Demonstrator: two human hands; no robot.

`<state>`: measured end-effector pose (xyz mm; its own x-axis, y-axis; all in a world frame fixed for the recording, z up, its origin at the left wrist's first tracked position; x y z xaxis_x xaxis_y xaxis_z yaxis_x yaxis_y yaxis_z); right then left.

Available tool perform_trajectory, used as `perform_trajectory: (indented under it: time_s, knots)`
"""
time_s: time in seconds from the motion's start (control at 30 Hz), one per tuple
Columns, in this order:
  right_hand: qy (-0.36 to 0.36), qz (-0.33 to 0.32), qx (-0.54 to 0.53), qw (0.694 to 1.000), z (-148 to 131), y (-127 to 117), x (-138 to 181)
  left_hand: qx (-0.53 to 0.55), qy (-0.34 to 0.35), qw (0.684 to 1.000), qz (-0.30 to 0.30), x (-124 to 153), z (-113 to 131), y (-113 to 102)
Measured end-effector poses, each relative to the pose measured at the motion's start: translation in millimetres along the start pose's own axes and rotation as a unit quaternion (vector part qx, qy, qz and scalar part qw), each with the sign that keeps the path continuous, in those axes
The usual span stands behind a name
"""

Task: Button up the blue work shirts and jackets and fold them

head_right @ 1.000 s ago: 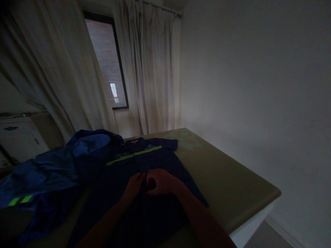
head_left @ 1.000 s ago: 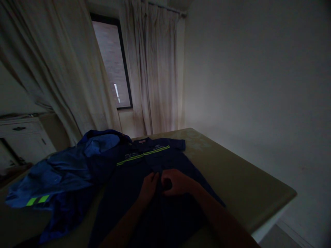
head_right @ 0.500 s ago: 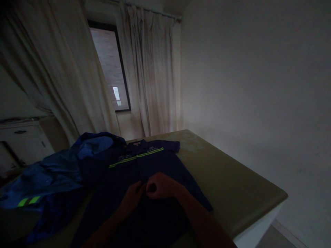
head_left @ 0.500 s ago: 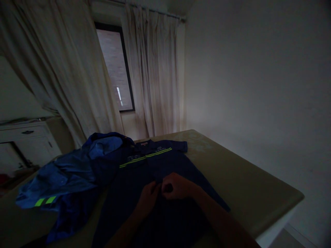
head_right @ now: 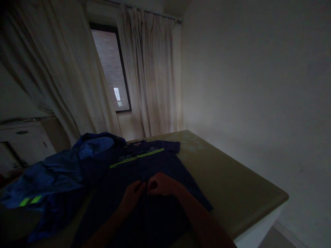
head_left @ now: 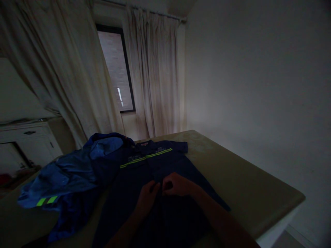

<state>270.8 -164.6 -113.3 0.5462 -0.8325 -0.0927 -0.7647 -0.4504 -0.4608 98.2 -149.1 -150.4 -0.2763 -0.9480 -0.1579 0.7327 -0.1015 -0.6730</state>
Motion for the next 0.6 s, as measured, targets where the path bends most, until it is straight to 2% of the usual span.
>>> perform_trajectory:
  time_s: [0.27, 0.33, 0.43, 0.5, 0.6]
  knots:
    - [0.028, 0.016, 0.006, 0.999, 5, -5, 1, 0.017, 0.015, 1.000, -0.007, 2, 1, -4]
    - [0.035, 0.033, 0.010, 0.999, 6, -11, 3, 0.059, 0.032, 0.997, -0.042, 4, 4, -5]
    - [0.038, 0.063, 0.024, 0.997, 7, -18, 5, 0.093, 0.078, 0.983, -0.135, 11, 12, -1]
    - [0.040, 0.053, 0.033, 0.997, 8, -17, 6, 0.053, 0.105, 0.980, -0.159, 18, 16, 2]
    - [0.043, -0.007, 0.044, 0.998, 8, -9, 6, -0.050, 0.154, 0.977, -0.141, 28, 22, 6]
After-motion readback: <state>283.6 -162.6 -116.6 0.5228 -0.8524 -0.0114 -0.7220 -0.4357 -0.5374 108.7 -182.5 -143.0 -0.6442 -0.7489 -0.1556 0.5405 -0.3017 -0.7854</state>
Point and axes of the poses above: each hand's wrist, its own x-axis away from the middle knuckle, its own y-axis out of the palm, z = x × y, the point moved 4 cm from there along -x, towards the middle knuckle, and after that the axes turned 14 degrees about -x, right-handed, at the moved point
